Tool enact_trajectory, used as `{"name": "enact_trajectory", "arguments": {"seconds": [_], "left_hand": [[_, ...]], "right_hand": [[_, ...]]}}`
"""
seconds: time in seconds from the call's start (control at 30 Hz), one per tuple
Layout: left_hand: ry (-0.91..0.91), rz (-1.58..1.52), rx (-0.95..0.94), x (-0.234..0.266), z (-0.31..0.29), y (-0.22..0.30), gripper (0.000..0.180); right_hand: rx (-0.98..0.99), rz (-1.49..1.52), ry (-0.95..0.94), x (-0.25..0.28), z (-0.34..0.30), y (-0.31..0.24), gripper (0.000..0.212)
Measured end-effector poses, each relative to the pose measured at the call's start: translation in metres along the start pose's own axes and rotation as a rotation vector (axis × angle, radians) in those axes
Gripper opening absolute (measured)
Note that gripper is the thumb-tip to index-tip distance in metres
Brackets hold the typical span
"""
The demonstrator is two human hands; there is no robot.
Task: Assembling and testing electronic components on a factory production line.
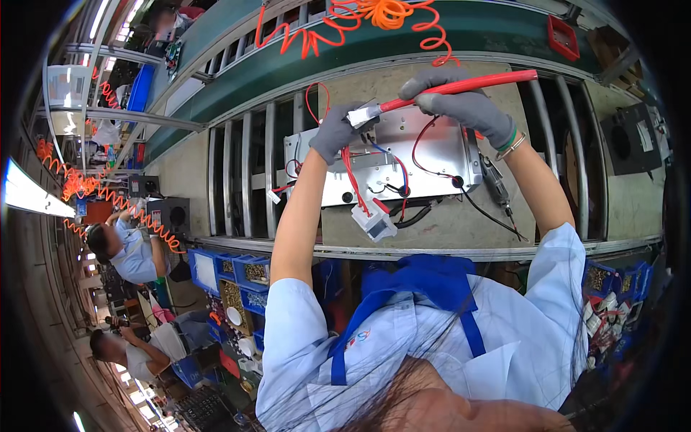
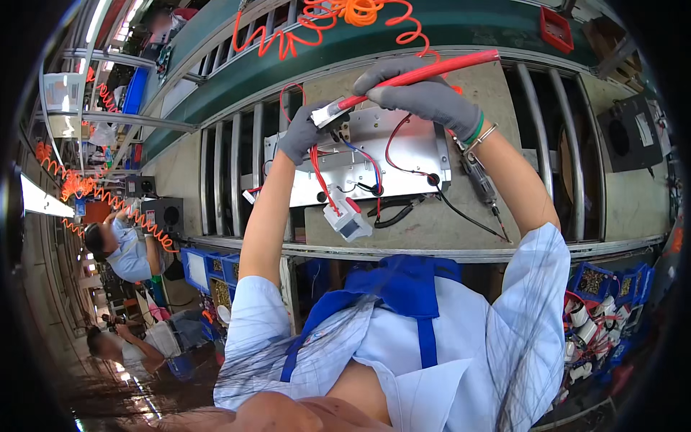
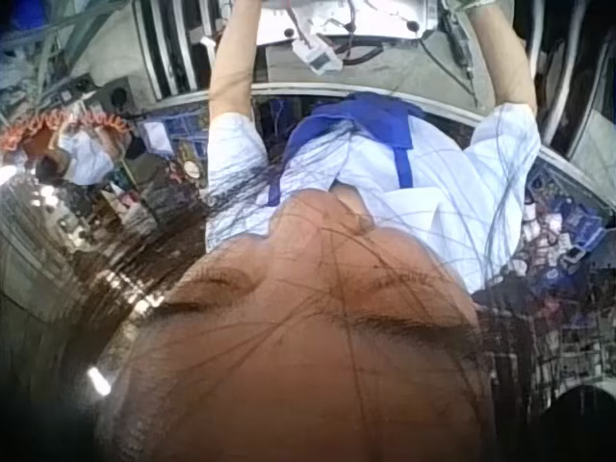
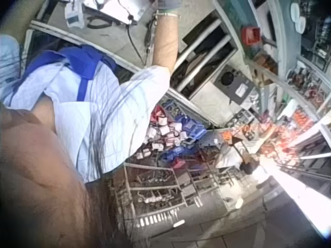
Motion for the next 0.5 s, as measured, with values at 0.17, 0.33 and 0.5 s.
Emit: {"name": "enact_trajectory", "arguments": {"seconds": [0.17,0.33,0.5], "left_hand": [[0.003,0.038,0.054,0.009,0.006,0.002,0.022],[0.008,0.005,-0.027,0.005,0.004,-0.001,0.021],[0.057,-0.027,-0.01,0.004,0.002,-0.003,0.024]], "right_hand": [[0.061,0.017,-0.032,0.005,0.017,0.004,0.021],[0.074,-0.068,-0.064,0.006,0.025,0.006,0.02],[0.098,-0.121,-0.03,0.019,0.03,0.014,0.019]]}}
Point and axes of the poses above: each hand's wrist, its own z-axis towards the middle knuckle, its own x-axis out of the back of the hand, y = z × x, the point moved 6 cm from there along z, towards the middle knuckle, and after that the axes turned 6 degrees about -x, right-handed, at the moved point
